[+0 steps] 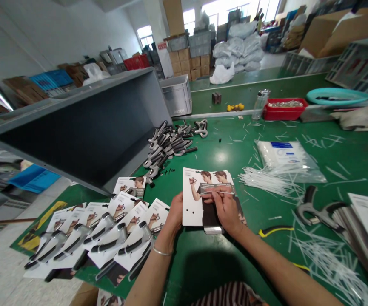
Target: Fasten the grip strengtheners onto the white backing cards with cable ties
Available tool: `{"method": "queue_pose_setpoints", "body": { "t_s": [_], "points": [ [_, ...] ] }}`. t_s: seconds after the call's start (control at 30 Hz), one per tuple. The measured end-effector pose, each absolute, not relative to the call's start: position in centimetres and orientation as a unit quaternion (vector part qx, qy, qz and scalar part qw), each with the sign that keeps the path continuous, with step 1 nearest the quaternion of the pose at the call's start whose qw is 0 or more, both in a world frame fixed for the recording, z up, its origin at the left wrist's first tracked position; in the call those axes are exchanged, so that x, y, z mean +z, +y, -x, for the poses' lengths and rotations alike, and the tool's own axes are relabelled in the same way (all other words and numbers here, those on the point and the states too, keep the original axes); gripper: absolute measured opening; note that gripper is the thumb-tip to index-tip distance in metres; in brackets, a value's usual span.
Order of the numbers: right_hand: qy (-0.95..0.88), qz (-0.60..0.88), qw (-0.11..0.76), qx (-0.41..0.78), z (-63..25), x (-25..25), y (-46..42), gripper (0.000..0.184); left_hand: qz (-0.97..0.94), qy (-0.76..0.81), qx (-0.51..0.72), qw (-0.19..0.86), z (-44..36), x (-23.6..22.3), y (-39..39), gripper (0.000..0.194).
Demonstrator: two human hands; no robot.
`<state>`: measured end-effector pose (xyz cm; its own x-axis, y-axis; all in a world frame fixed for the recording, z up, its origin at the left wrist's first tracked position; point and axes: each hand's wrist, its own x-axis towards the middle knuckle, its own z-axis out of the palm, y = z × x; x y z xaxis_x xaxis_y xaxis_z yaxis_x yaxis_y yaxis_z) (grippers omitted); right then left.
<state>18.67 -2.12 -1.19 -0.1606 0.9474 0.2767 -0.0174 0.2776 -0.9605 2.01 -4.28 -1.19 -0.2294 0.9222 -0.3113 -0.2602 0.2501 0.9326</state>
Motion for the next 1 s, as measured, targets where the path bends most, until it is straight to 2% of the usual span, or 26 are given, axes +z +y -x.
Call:
{"method": "queue_pose_setpoints", "body": {
  "t_s": [0.17,0.27,0.57,0.77,0.9,1.0],
  "points": [
    [-0.59,0.421,0.532,0.438,-18.8,-0.8,-1.8,0.016,-0.294,0.577,0.53,0.547,-2.2,0.3,-3.5,0.042],
    [-0.586,0.447,0.529,0.421,-18.9,-0.6,-1.8,0.016,-0.291,0.582,0.52,0.552,-2.4,0.7,-3.2,0.035],
    [-0.657,0.388,0.506,0.403,-19.0,-1.8,-2.0,0.014,-0.348,0.608,0.487,0.521,-2.1,0.2,-3.8,0.026],
    [-0.717,0.333,0.461,0.404,-18.8,-1.7,-0.8,0.013,-0.448,0.645,0.473,0.4,-1.8,0.5,-3.9,0.021],
    [-0.644,0.348,0.445,0.516,-18.9,-1.7,-0.1,0.015,-0.539,0.665,0.435,0.278,-1.8,1.6,-5.0,0.031],
    [-0.647,0.343,0.437,0.523,-19.0,-1.5,0.0,0.015,-0.551,0.687,0.4,0.254,-1.7,2.1,-6.2,0.041]
  ]
}}
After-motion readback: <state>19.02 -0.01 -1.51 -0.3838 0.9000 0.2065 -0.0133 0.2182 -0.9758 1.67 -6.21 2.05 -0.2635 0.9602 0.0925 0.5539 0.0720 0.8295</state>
